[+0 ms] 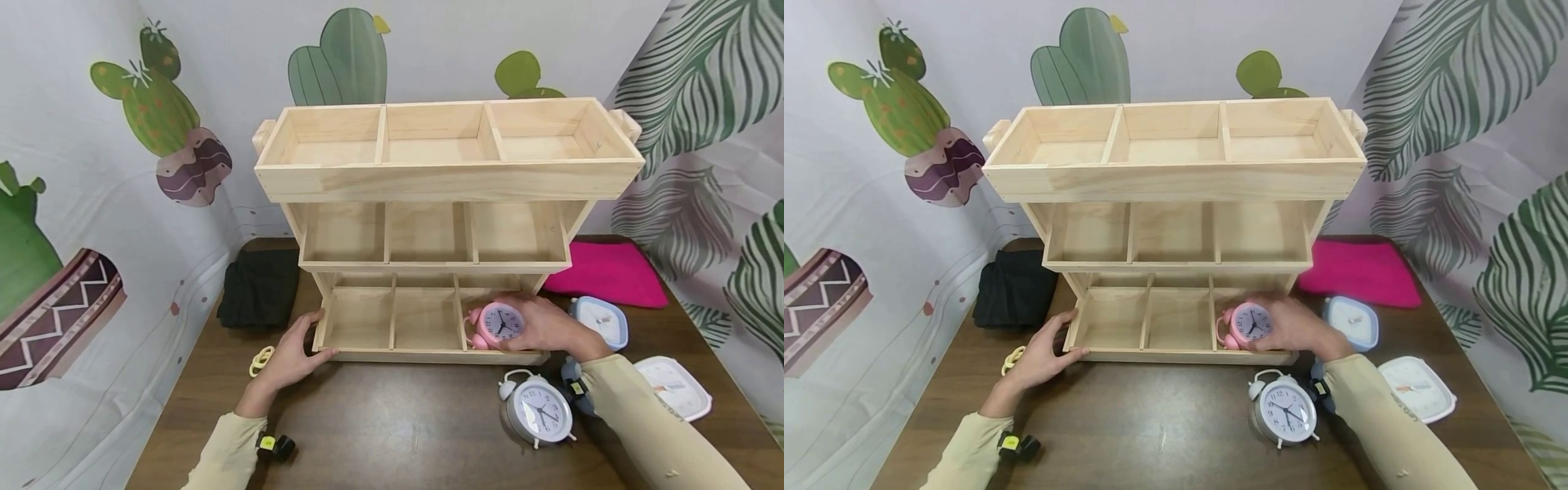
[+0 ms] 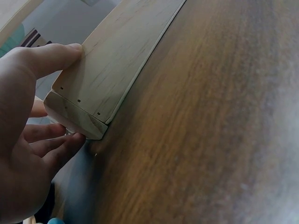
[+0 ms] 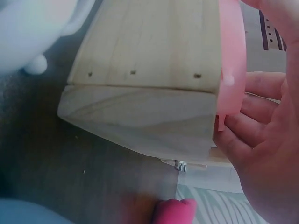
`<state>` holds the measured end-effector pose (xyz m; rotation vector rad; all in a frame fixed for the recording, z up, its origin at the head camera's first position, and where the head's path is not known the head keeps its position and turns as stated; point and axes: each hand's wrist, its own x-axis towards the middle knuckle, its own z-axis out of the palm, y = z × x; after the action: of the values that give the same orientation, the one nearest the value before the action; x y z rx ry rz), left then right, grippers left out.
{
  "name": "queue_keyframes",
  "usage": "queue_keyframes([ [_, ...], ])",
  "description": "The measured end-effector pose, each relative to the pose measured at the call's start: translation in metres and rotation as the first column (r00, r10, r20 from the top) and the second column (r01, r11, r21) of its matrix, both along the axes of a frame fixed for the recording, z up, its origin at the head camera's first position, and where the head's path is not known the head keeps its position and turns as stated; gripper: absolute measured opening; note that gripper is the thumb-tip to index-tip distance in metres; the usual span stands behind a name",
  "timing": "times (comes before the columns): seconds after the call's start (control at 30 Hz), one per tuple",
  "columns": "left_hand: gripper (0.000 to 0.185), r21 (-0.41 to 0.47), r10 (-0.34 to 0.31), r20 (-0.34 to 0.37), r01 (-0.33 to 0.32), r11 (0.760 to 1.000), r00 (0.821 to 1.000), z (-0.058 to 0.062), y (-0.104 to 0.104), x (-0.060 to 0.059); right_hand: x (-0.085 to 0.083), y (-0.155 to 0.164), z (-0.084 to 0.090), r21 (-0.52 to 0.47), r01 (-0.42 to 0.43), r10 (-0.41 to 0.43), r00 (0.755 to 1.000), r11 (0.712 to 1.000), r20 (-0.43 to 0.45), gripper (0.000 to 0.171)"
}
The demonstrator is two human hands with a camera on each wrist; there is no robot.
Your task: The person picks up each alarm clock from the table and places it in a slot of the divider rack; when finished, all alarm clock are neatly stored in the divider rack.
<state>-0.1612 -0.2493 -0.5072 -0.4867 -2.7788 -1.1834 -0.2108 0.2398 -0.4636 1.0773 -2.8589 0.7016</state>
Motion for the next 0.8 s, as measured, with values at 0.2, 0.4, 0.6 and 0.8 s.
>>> queue_keyframes([
  [0.2,0.080,0.000,0.001,-0.005,-0.001,1.000,1.000,0.0000,0.0001,-0.0002,0.0008,-0.0003,0.0018,0.014,0.006,-0.006,1.000,1.000,0.027,0.072],
  [0.4,0.080,0.005,0.003,0.004,-0.003,1.000,1.000,-0.0001,0.0001,-0.0004,-0.0002,-0.0009,0.0025,0.011,-0.005,0.005,0.999,1.000,0.043,0.072],
  [0.6,0.080,0.011,0.004,0.011,-0.004,1.000,1.000,0.0009,0.0002,-0.0001,-0.0010,-0.0007,0.0023,-0.002,-0.021,0.021,0.998,1.000,0.065,0.071],
  [0.8,0.080,0.005,0.005,0.013,-0.005,1.000,1.000,0.0007,0.0003,-0.0001,-0.0014,-0.0010,0.0010,-0.014,-0.026,0.027,0.996,1.000,0.084,0.070],
])
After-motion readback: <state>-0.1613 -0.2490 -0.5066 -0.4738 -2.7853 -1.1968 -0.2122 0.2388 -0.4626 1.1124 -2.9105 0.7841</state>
